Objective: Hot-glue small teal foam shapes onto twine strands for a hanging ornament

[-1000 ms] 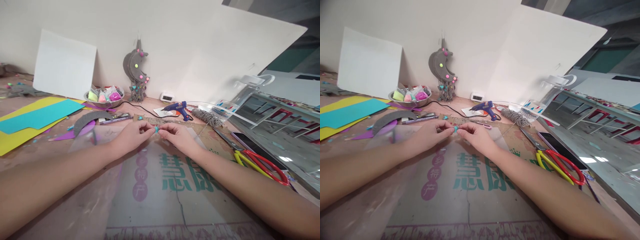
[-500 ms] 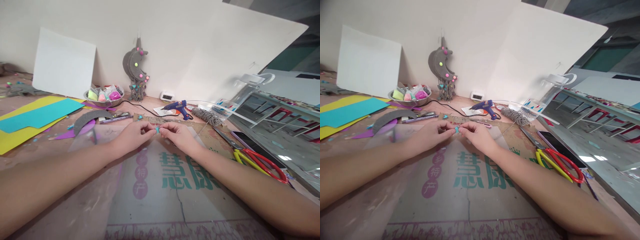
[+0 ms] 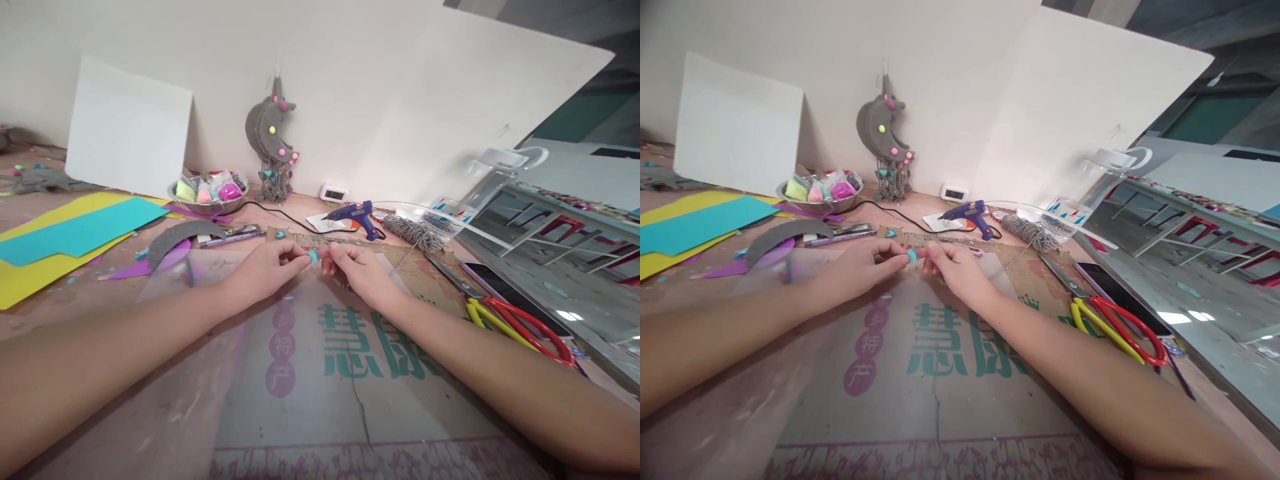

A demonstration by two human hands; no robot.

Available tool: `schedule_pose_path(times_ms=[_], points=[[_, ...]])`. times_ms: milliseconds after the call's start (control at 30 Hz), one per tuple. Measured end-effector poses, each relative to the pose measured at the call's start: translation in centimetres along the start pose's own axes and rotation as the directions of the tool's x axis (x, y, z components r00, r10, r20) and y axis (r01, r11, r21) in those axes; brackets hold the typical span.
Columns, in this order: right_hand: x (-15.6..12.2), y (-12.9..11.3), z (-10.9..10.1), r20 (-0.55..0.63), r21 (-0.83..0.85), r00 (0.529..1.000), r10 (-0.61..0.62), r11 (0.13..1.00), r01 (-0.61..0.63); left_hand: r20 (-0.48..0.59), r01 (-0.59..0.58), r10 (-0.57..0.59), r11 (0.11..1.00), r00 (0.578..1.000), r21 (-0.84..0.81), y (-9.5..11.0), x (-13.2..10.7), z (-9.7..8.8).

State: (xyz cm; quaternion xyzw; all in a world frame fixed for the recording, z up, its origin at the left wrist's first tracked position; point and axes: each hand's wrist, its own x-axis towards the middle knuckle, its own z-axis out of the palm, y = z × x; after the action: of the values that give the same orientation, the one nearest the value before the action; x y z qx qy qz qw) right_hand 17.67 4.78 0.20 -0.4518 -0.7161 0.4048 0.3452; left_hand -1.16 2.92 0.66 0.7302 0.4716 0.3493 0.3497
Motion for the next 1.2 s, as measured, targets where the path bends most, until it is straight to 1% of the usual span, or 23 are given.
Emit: schedule_pose_path(times_ms=[67, 100, 133, 200, 233, 267, 300, 400, 467, 500, 633, 767, 900, 1067, 1133, 1200], points=[[0.1, 0.1, -0.1, -0.067, 0.027, 0.996, -0.064, 0.997, 0.066, -0.010, 0.006, -0.006, 1.000, 1.000, 0.001, 0.0, 0.1, 0.0], [0.1, 0.2, -0.2, -0.129, 0.033, 0.985, -0.113, 0.992, 0.118, -0.015, 0.009, -0.009, 1.000, 1.000, 0.005, 0.0, 0.1, -0.1], [0.2, 0.3, -0.4, -0.207, 0.034, 0.964, -0.165, 0.984, 0.176, -0.019, 0.011, -0.011, 1.000, 1.000, 0.007, 0.0, 0.1, -0.1], [0.3, 0.4, -0.5, -0.348, 0.034, 0.907, -0.239, 0.963, 0.267, -0.023, 0.017, -0.016, 1.000, 1.000, 0.005, -0.1, 0.1, -0.1], [0.3, 0.4, -0.6, -0.385, 0.036, 0.888, -0.253, 0.957, 0.289, -0.025, 0.019, -0.019, 1.000, 1.000, 0.003, -0.2, 0.2, -0.1], [0.3, 0.5, -0.6, -0.390, 0.035, 0.884, -0.258, 0.955, 0.294, -0.029, 0.021, -0.021, 1.000, 0.999, 0.000, -0.2, 0.2, -0.1], [0.3, 0.5, -0.5, -0.366, 0.031, 0.894, -0.259, 0.957, 0.289, -0.034, 0.024, -0.025, 1.000, 0.999, -0.004, -0.2, 0.2, 0.0], [0.1, 0.4, -0.2, -0.220, -0.042, 0.940, -0.261, 0.965, 0.258, -0.041, 0.036, -0.036, 0.999, 0.999, -0.009, -0.3, 0.2, 0.0], [-0.2, 0.2, 0.1, -0.142, -0.118, 0.954, -0.263, 0.962, 0.247, -0.041, 0.031, -0.032, 0.999, 0.999, -0.012, -0.3, 0.1, 0.0], [-0.3, 0.1, 0.2, -0.124, -0.144, 0.958, -0.260, 0.960, 0.242, -0.044, 0.026, -0.027, 1.000, 0.999, -0.013, -0.3, 0.1, 0.0], [-0.5, -0.3, 0.5, -0.103, -0.163, 0.977, -0.187, 0.972, 0.169, -0.062, 0.008, -0.009, 1.000, 0.998, -0.019, -0.3, 0.1, 0.0], [-0.4, -0.5, 0.6, -0.074, -0.146, 0.989, -0.127, 0.983, 0.115, -0.048, -0.001, 0.001, 1.000, 0.999, -0.018, -0.2, 0.0, 0.0], [-0.3, -0.3, 0.6, -0.069, -0.124, 0.991, -0.118, 0.986, 0.109, -0.015, -0.034, 0.034, 0.999, 0.999, -0.026, -0.3, 0.0, 0.0], [-0.3, -0.2, 0.6, -0.059, -0.073, 0.992, -0.113, 0.991, 0.109, 0.072, -0.045, 0.044, 0.999, 0.996, 0.018, -0.4, 0.0, 0.1], [-0.4, -0.3, 0.7, -0.051, -0.062, 0.991, -0.122, 0.991, 0.119, 0.066, -0.059, 0.057, 0.998, 0.996, 0.017, -0.4, 0.0, 0.1], [-0.4, -0.4, 0.7, -0.058, -0.062, 0.991, -0.123, 0.991, 0.119, 0.017, -0.070, 0.070, 0.997, 0.997, -0.014, -0.5, 0.0, 0.1]])
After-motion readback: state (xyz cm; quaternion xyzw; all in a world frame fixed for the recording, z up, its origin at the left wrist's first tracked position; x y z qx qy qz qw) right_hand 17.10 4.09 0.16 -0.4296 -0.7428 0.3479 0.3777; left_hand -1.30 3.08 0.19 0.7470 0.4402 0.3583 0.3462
